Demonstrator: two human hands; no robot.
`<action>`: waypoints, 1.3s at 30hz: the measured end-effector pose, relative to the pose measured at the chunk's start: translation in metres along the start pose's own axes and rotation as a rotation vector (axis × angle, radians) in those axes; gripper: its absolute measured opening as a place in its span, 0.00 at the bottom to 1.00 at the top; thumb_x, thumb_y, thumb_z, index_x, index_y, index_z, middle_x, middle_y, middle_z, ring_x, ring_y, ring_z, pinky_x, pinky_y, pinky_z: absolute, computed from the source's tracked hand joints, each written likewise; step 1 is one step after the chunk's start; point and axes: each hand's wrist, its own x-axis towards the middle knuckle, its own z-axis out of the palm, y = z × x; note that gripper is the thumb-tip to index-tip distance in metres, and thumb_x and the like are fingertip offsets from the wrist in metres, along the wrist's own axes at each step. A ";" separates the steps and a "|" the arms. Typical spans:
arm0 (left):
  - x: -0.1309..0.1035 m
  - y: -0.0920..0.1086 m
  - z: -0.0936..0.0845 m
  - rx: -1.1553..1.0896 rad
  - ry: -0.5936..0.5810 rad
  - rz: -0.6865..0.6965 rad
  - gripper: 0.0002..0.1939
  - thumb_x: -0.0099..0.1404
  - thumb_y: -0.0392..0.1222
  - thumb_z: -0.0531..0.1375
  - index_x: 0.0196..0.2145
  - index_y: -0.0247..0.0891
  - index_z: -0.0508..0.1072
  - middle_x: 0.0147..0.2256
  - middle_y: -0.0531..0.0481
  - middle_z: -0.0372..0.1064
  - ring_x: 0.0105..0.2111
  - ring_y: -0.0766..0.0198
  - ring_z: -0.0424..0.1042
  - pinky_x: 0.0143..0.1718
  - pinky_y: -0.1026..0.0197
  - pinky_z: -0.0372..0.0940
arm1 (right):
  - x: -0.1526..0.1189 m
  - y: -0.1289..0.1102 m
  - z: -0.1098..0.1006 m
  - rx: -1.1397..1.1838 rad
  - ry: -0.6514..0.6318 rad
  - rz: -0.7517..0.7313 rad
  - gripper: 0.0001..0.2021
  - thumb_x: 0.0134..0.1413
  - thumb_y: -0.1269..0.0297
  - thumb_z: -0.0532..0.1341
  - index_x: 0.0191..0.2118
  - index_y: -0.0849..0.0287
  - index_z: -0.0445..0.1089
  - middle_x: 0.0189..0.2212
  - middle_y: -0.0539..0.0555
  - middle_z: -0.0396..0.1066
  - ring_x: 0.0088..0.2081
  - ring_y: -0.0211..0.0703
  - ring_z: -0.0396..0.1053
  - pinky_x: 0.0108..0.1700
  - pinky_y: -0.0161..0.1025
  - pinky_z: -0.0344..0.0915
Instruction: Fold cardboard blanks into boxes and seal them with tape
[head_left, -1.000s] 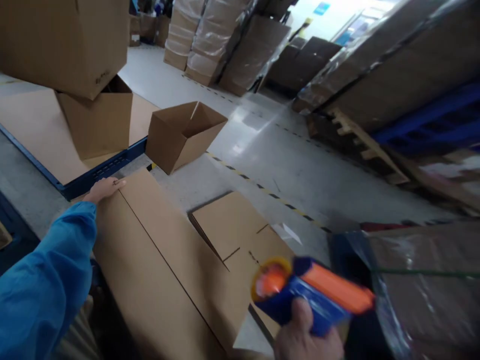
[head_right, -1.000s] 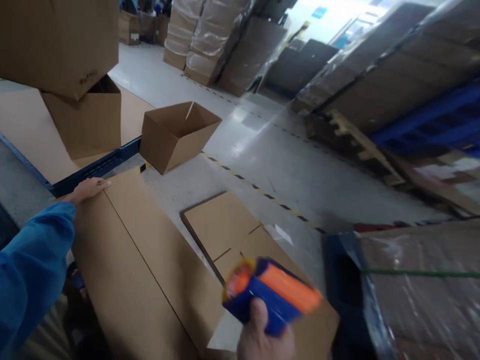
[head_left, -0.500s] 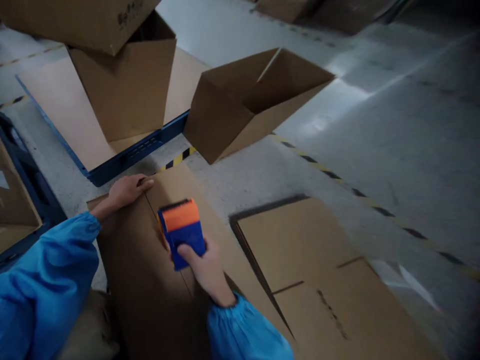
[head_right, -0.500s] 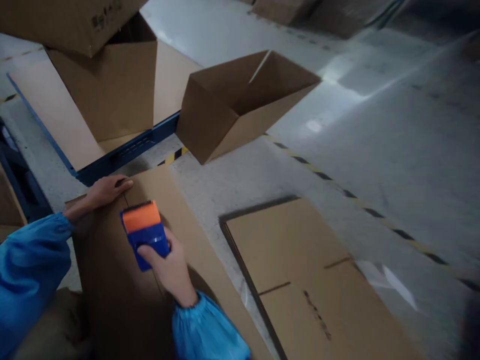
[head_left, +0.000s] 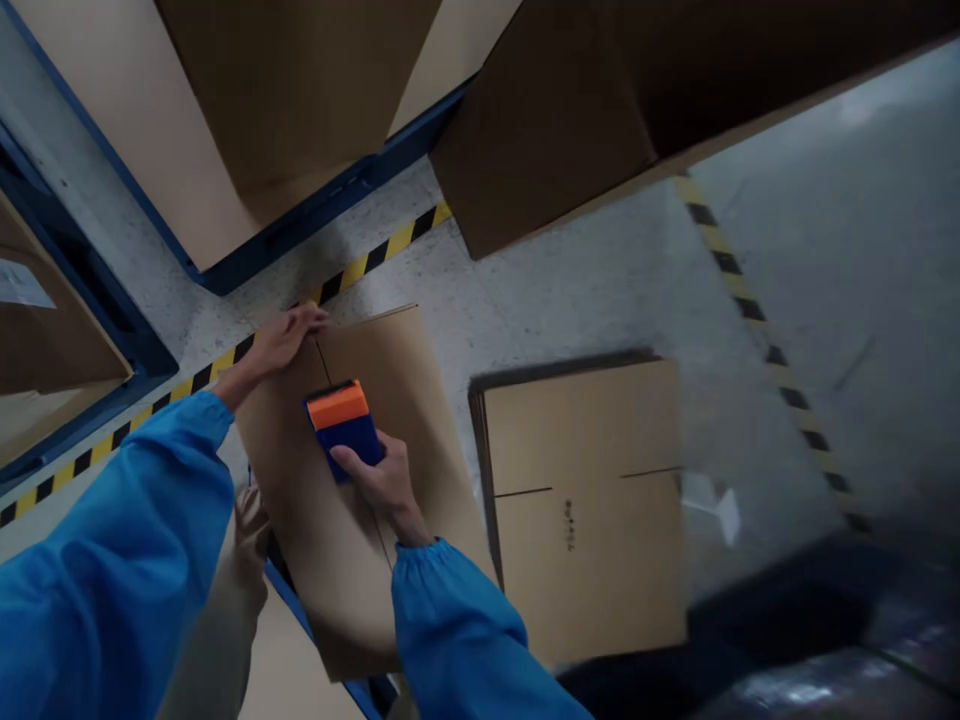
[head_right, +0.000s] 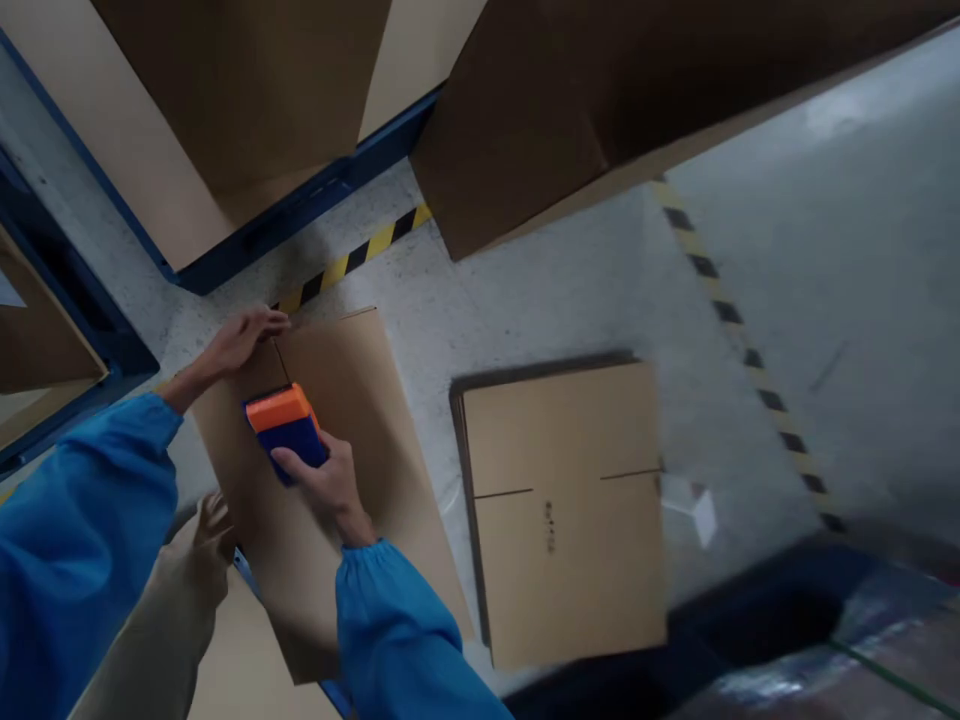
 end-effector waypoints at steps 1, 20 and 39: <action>-0.003 0.003 -0.008 -0.069 0.043 0.000 0.32 0.77 0.57 0.39 0.52 0.33 0.74 0.50 0.38 0.74 0.50 0.56 0.73 0.51 0.56 0.65 | 0.001 -0.003 0.001 -0.015 0.007 0.015 0.23 0.34 0.42 0.70 0.18 0.59 0.66 0.15 0.47 0.59 0.19 0.34 0.55 0.21 0.33 0.57; -0.025 0.028 -0.049 -0.309 -0.569 -0.182 0.17 0.59 0.58 0.65 0.38 0.44 0.83 0.37 0.51 0.80 0.41 0.56 0.77 0.42 0.60 0.70 | -0.006 -0.031 0.018 -0.091 0.094 0.208 0.21 0.35 0.44 0.68 0.20 0.59 0.67 0.16 0.48 0.62 0.20 0.34 0.57 0.22 0.33 0.60; 0.072 0.033 -0.096 -0.030 -0.201 -0.072 0.23 0.56 0.64 0.63 0.37 0.42 0.79 0.36 0.53 0.79 0.42 0.57 0.75 0.48 0.49 0.69 | -0.040 -0.007 -0.005 -0.070 0.058 0.487 0.31 0.38 0.34 0.67 0.27 0.63 0.73 0.22 0.58 0.74 0.25 0.47 0.72 0.27 0.40 0.69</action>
